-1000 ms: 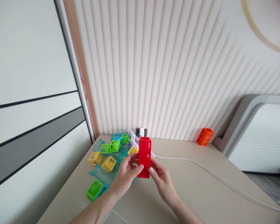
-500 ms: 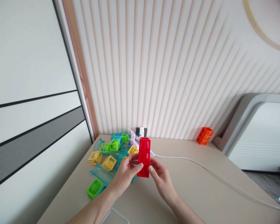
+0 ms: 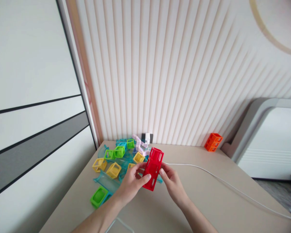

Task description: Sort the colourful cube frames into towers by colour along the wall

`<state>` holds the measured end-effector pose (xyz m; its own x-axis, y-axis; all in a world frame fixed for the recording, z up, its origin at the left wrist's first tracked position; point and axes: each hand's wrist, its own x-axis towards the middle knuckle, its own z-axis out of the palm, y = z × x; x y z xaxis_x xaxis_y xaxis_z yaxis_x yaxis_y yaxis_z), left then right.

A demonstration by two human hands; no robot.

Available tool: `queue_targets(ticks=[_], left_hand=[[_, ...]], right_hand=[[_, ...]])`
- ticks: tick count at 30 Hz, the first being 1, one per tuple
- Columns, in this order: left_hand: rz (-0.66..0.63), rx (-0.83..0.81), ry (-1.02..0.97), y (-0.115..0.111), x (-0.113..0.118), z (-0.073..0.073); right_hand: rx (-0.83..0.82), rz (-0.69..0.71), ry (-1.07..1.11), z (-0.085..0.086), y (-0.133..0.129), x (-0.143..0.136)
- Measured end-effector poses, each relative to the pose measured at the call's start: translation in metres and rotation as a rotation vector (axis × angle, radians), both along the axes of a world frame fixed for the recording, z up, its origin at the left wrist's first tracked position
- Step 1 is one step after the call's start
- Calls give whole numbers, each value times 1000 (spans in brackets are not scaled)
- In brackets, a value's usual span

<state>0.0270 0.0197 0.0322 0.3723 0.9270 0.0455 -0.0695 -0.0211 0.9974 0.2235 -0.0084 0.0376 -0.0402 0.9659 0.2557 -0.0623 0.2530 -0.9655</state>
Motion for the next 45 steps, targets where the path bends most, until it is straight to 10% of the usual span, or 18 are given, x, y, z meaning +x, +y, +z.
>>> queue_targets(ticks=[12, 25, 45], left_hand=[[67, 552, 280, -9, -1, -5], [92, 507, 204, -10, 4, -1], [339, 839, 316, -12, 1, -15]], right_hand=[[16, -12, 59, 1, -6, -5], [381, -143, -326, -24, -10, 1], [397, -218, -440, -33, -24, -20]])
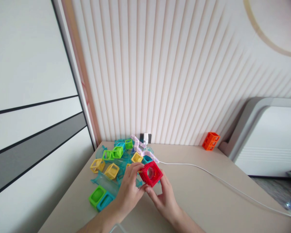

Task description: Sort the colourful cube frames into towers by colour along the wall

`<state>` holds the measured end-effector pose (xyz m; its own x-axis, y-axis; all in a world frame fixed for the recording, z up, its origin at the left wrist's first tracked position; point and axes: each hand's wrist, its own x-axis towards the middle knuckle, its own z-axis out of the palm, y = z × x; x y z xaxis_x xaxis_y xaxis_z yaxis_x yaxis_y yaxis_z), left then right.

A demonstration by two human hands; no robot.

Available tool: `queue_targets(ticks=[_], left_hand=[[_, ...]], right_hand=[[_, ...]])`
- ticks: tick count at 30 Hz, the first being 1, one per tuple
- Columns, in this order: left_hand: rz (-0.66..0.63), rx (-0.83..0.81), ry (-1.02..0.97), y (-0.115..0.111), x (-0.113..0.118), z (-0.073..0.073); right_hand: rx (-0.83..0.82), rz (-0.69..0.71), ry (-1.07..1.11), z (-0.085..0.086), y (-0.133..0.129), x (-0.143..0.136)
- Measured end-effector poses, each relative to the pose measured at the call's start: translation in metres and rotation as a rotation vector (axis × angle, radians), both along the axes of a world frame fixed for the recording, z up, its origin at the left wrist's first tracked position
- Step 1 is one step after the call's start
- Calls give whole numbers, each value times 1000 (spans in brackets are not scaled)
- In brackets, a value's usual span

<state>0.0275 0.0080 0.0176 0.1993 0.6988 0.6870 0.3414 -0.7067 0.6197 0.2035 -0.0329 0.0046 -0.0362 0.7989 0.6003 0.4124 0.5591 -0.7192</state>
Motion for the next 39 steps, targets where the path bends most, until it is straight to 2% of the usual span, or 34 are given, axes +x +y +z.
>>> queue_targets(ticks=[7, 10, 13, 15, 17, 18, 23, 27, 32, 39], left_hand=[[74, 136, 161, 0, 4, -5], [125, 218, 240, -4, 7, -10], [159, 276, 334, -10, 8, -12], [134, 310, 382, -13, 8, -10], [82, 350, 416, -15, 7, -6], [49, 370, 431, -15, 7, -3], [-73, 478, 449, -18, 12, 6], [-104, 542, 388, -18, 18, 9], [-101, 542, 370, -15, 23, 5], [-122, 516, 373, -15, 24, -1]], right_hand=[[72, -112, -136, 13, -3, -2], [126, -220, -199, 15, -1, 3], [150, -353, -218, 17, 10, 21], [123, -474, -212, 20, 23, 46], [21, -629, -191, 24, 39, 84], [-70, -722, -176, 26, 46, 107], [-278, -1044, -123, 34, 68, 231], [-434, -1169, -151, 30, 69, 301], [-534, -1202, -184, 16, 71, 338], [-592, -1211, -196, -1, 67, 351]])
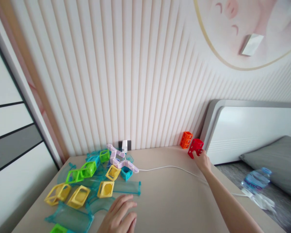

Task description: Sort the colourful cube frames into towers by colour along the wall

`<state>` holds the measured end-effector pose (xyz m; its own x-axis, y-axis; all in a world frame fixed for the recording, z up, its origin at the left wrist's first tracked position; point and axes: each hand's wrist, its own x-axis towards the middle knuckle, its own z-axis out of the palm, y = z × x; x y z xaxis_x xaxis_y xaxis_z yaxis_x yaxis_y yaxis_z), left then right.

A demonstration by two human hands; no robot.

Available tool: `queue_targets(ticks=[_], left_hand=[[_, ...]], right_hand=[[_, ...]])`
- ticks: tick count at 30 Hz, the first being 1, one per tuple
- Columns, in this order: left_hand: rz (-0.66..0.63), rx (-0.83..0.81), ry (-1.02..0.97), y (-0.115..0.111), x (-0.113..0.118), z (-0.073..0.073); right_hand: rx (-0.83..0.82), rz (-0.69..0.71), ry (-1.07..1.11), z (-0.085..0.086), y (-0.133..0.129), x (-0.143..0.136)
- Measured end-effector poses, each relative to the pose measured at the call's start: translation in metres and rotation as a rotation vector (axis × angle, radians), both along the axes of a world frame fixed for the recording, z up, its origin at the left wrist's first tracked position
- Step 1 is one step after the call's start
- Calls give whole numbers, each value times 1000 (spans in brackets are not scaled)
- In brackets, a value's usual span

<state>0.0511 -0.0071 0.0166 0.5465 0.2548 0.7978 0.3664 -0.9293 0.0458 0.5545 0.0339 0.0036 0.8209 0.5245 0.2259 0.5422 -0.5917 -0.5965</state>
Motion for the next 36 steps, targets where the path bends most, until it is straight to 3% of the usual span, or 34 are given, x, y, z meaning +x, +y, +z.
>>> queue_targets(ticks=[5, 10, 13, 15, 17, 20, 24, 27, 31, 36], left_hand=[[-21, -24, 14, -2, 0, 0], [-36, -28, -6, -4, 2, -2], [-27, -59, 15, -7, 2, 1], [-14, -77, 59, -10, 0, 7], [17, -82, 111, -10, -4, 17], [104, -53, 129, 5, -25, 35], [370, 6, 48, 47, -77, 53], [563, -39, -71, 73, -111, 52], [516, -146, 1, 75, -116, 37], [378, -296, 234, 57, -95, 22]], right_hand=[[5, -9, 13, -1, -2, -3], [99, -73, 16, 11, -13, -17], [225, -119, -32, 21, -22, -39], [303, -75, -69, 27, -25, -65], [381, 53, -109, 31, -27, -105], [547, 446, -223, 31, -29, -182], [451, 874, -267, 24, -36, -281], [370, 1120, -394, 19, -37, -330], [298, 1274, -549, 17, -28, -367], [250, 1260, -541, 9, -22, -386]])
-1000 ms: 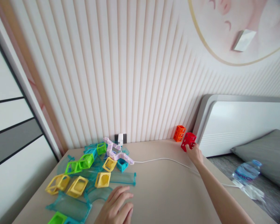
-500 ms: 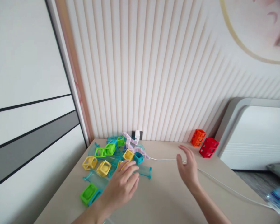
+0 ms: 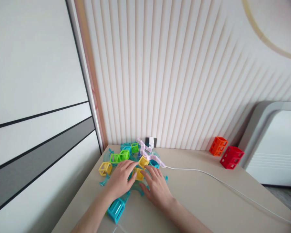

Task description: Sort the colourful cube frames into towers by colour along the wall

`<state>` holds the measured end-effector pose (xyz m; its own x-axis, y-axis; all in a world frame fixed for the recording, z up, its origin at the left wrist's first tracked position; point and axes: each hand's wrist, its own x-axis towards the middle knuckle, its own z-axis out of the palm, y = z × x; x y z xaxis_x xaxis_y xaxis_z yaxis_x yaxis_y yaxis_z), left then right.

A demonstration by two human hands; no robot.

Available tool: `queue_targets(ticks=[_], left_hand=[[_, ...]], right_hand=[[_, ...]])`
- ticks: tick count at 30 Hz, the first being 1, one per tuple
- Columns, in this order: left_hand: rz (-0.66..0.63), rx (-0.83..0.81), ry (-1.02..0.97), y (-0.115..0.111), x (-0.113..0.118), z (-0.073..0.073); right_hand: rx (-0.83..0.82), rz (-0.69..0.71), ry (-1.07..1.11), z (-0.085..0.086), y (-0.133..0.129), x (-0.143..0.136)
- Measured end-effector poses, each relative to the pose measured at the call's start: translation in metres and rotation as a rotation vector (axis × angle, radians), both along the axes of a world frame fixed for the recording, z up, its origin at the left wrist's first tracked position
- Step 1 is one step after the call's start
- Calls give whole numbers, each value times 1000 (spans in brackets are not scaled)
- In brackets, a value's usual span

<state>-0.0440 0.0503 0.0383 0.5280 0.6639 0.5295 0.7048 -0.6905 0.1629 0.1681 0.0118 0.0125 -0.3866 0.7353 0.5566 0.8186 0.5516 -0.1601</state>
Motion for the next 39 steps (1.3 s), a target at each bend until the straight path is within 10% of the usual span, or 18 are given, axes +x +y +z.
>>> queue_targets(ticks=[9, 39], left_hand=[[-11, -58, 104, 3, 7, -24], [35, -187, -220, -3, 11, -16]], right_hand=[[35, 8, -22, -11, 5, 6], [3, -163, 298, -29, 29, 9]])
